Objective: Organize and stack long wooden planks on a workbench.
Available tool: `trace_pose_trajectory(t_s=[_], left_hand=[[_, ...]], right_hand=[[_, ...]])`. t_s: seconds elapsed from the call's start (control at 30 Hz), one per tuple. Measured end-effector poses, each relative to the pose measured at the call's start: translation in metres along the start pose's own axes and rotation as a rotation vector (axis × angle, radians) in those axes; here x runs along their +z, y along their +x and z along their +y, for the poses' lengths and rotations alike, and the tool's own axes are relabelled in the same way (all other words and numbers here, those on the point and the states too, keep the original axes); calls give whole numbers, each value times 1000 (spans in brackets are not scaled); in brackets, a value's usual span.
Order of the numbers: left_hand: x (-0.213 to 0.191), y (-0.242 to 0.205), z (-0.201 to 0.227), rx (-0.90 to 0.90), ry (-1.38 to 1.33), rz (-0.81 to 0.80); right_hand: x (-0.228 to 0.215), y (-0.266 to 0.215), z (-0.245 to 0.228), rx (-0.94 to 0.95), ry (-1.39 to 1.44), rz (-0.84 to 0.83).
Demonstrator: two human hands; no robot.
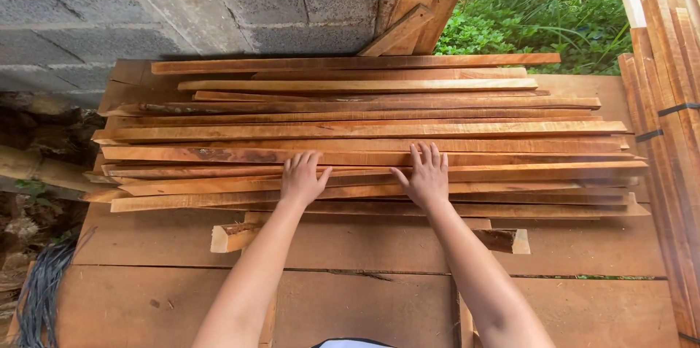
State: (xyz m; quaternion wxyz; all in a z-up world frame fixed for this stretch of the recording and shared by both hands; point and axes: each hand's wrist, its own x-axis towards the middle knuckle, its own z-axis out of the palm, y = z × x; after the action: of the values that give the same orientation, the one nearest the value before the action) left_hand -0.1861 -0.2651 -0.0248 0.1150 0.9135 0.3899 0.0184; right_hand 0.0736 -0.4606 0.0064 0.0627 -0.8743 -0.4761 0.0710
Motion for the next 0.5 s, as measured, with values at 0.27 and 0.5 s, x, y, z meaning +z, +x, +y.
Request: trace_pose_trajectory(t_s=[0.27,0.5], left_hand=[[-31,51,15,-49,-30,-235],[-25,88,4,-79,64,-351]], right_hand=[[30,38,24,-35,27,270],[0,88,20,79,-12,-213]])
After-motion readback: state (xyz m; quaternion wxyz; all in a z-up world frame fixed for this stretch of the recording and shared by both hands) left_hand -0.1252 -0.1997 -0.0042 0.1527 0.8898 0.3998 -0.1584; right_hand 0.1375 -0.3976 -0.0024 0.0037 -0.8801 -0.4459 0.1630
